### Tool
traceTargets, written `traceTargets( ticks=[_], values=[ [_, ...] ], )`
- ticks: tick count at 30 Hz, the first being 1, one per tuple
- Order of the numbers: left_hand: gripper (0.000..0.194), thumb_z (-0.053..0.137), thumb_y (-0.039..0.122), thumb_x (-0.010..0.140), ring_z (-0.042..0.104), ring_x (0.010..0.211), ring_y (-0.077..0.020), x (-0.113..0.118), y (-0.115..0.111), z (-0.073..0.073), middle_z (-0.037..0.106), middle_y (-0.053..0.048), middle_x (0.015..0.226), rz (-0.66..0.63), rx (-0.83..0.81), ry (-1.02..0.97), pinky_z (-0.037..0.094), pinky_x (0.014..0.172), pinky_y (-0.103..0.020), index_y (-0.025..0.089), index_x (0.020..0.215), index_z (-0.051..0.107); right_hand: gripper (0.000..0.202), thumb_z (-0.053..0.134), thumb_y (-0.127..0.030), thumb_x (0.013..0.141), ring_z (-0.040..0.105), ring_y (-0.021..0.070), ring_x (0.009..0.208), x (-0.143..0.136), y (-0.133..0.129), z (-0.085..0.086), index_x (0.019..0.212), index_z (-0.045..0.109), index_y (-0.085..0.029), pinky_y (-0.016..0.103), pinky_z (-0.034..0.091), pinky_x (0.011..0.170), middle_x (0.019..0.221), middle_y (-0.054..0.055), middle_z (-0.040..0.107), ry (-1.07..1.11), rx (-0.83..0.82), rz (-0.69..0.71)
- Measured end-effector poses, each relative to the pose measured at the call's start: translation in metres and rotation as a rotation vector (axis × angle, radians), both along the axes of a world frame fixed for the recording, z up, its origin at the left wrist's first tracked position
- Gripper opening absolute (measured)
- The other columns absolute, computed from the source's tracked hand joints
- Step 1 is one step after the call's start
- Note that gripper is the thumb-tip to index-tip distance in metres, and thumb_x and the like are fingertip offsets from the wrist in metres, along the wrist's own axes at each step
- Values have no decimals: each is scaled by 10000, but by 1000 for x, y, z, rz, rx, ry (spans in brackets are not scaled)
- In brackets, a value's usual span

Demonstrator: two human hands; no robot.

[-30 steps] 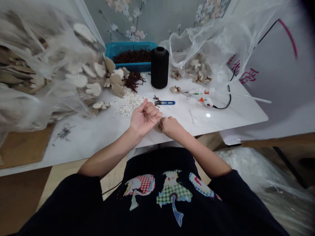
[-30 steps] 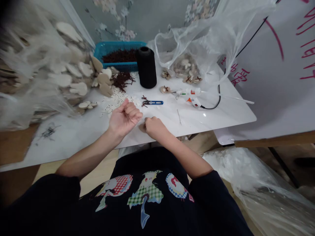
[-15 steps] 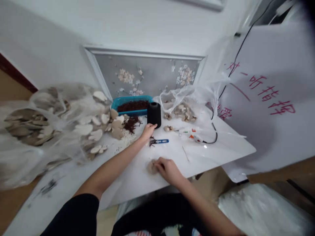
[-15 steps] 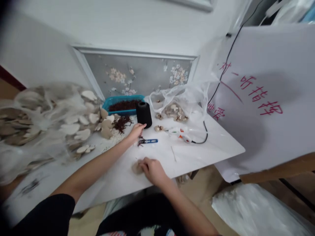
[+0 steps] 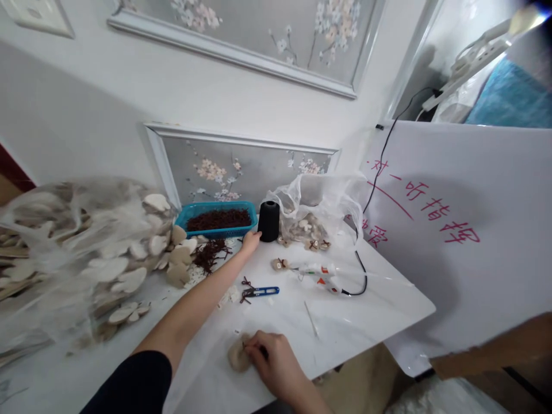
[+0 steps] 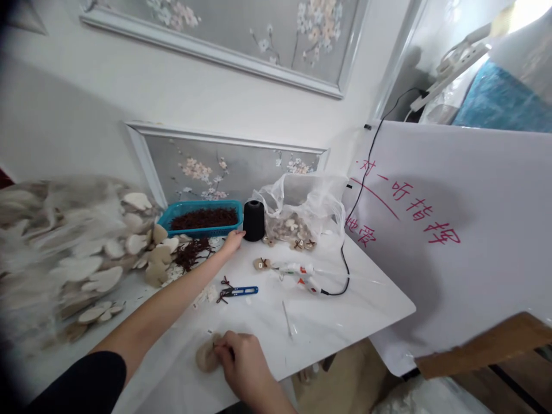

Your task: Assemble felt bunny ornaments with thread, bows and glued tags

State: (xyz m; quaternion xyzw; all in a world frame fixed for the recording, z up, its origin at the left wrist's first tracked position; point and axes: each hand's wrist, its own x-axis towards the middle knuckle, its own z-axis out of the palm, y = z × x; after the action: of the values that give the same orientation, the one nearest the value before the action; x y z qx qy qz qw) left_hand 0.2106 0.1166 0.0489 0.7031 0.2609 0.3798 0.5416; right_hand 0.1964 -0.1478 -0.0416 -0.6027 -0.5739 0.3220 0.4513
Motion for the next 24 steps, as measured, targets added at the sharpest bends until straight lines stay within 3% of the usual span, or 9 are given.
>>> traceTargets(
  ticks=[3, 6, 9, 12, 17, 21, 24],
  values=[
    [296, 586, 385, 929, 602, 1000, -240, -34, -17, -3, 621, -60, 1076, 119, 78, 95, 518, 879, -414, 123, 1062, 623, 168, 493, -464, 687, 721, 315, 760, 1, -5, 5, 734, 635, -388, 437, 542, 670, 756, 41, 740, -40, 2, -9],
    [211, 608, 360, 874, 550, 1003, -259, -89, -55, -7, 593, -23, 907, 153, 177, 186, 433, 948, -386, 170, 782, 600, 151, 480, -463, 709, 716, 282, 713, 1, -12, 12, 736, 605, -383, 406, 554, 657, 729, 1, 724, -137, -2, -6],
    [191, 627, 358, 820, 523, 1098, -286, -144, -104, -10, 599, -39, 1029, 138, 234, 286, 368, 1019, -373, 204, 713, 590, 161, 462, -432, 785, 705, 275, 707, 1, -18, 22, 767, 604, -359, 403, 545, 673, 736, 8, 710, -136, 14, 5],
    [216, 615, 387, 817, 534, 1119, -307, -178, -150, -13, 606, -73, 1102, 92, 233, 393, 375, 1014, -390, 215, 688, 603, 211, 422, -314, 858, 697, 268, 709, -2, -19, 34, 799, 625, -327, 385, 516, 671, 748, 38, 707, -200, 52, 15],
    [206, 642, 423, 794, 575, 902, -296, -189, -192, -17, 630, -69, 888, 49, 225, 509, 425, 842, -403, 236, 716, 608, 225, 435, -201, 874, 686, 230, 689, -8, -16, 52, 841, 642, -283, 324, 487, 673, 757, 37, 714, -295, 55, 57],
    [251, 715, 443, 727, 559, 909, -318, -183, -198, -19, 619, -75, 886, 94, 215, 551, 405, 821, -413, 231, 826, 623, 234, 417, -205, 892, 689, 215, 737, -6, -21, 58, 898, 641, -274, 307, 482, 702, 804, 31, 720, -244, 57, 87],
    [245, 760, 405, 666, 553, 869, -291, -182, -195, -20, 609, -58, 865, 66, 209, 570, 402, 771, -373, 221, 701, 602, 230, 398, -236, 914, 691, 214, 768, 0, -25, 56, 919, 627, -256, 309, 491, 702, 820, 41, 715, -155, 56, 87]
  ],
)
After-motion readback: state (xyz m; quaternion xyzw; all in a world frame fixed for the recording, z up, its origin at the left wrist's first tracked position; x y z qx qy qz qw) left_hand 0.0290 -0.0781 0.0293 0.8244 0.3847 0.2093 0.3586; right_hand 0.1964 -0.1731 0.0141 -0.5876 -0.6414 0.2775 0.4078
